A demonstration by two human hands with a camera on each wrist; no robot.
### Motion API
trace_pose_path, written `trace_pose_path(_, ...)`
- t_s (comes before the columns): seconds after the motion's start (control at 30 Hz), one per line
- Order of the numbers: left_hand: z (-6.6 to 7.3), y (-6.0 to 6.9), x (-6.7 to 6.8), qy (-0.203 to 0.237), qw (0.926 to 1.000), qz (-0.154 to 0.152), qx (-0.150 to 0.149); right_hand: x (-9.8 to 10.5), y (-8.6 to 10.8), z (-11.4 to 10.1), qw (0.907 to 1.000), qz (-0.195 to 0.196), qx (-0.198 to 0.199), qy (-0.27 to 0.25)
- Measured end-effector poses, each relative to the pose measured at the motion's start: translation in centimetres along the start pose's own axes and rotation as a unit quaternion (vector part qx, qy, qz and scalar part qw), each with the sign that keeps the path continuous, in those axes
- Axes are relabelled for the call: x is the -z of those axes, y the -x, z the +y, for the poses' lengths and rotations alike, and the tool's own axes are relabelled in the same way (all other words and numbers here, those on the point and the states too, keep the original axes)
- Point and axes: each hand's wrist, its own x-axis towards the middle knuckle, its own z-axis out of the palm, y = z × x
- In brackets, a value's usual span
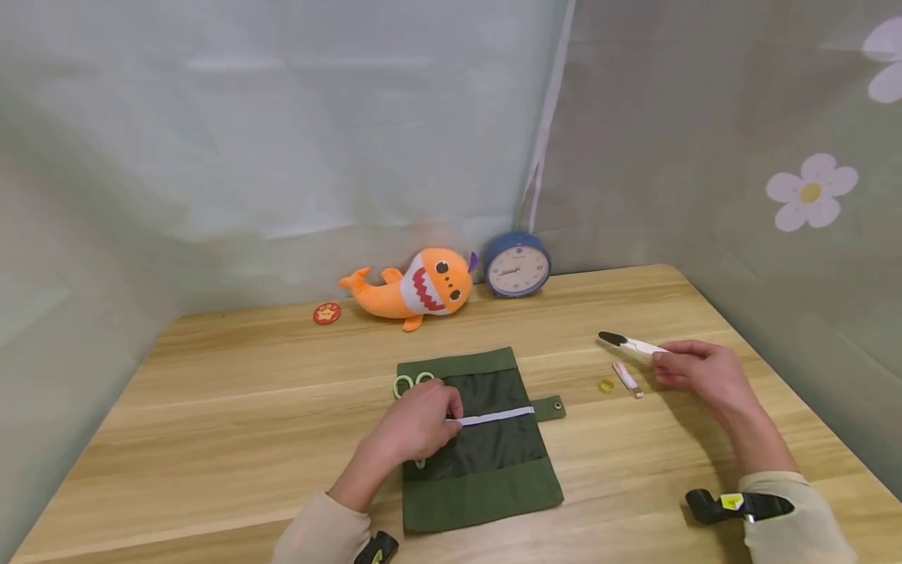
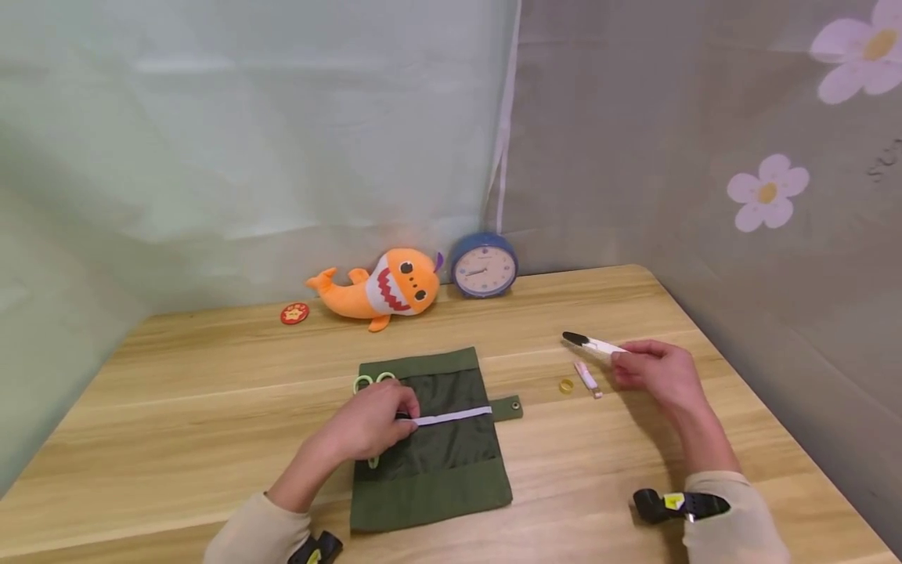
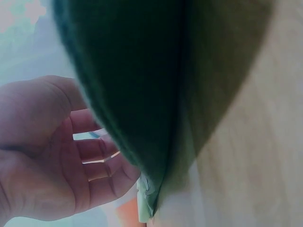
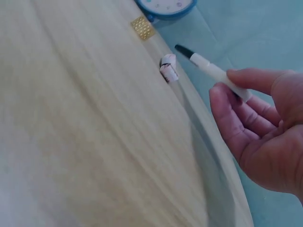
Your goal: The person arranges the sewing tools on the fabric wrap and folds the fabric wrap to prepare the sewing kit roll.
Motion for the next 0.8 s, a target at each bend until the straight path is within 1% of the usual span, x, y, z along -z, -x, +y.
trace_pose_path(0.13,0.0,0.0,0.0,0.0,1.0,0.001,-0.001,0.1,0.2,-0.5,0.9968,-0.021,0.013,-0.076)
trace_pose_path(0.2,0.0,0.0,0.0,0.0,1.0,0.001,-0.001,-0.1,0.2,-0.9,0.9939,-0.032,0.019,-0.103)
trace_pose_path(0.27,0.1,0.0,0.0,0.0,1.0,0.0,0.002,-0.4,0.2,-1.3,0.992,-0.039,0.024,-0.118)
trace_pose_path(0.43,0.1,-0.1,0.0,-0.002,1.0,0.001,0.002,-1.6,0.0,-2.7,0.9913,-0.058,0.041,-0.111)
trace_pose_path(0.63,0.2,-0.1,0.2,-0.002,1.0,-0.001,0.007,-3.7,-0.2,-4.0,0.9895,-0.083,0.06,-0.102)
trace_pose_path(0.7,0.2,-0.1,0.2,-0.001,0.9999,-0.004,0.009,-4.4,-0.4,-4.3,0.9902,-0.089,0.063,-0.088)
trace_pose_path(0.8,0.2,0.0,0.2,-0.002,0.9999,-0.009,0.012,-5.5,-0.5,-4.6,0.9918,-0.1,0.06,-0.052)
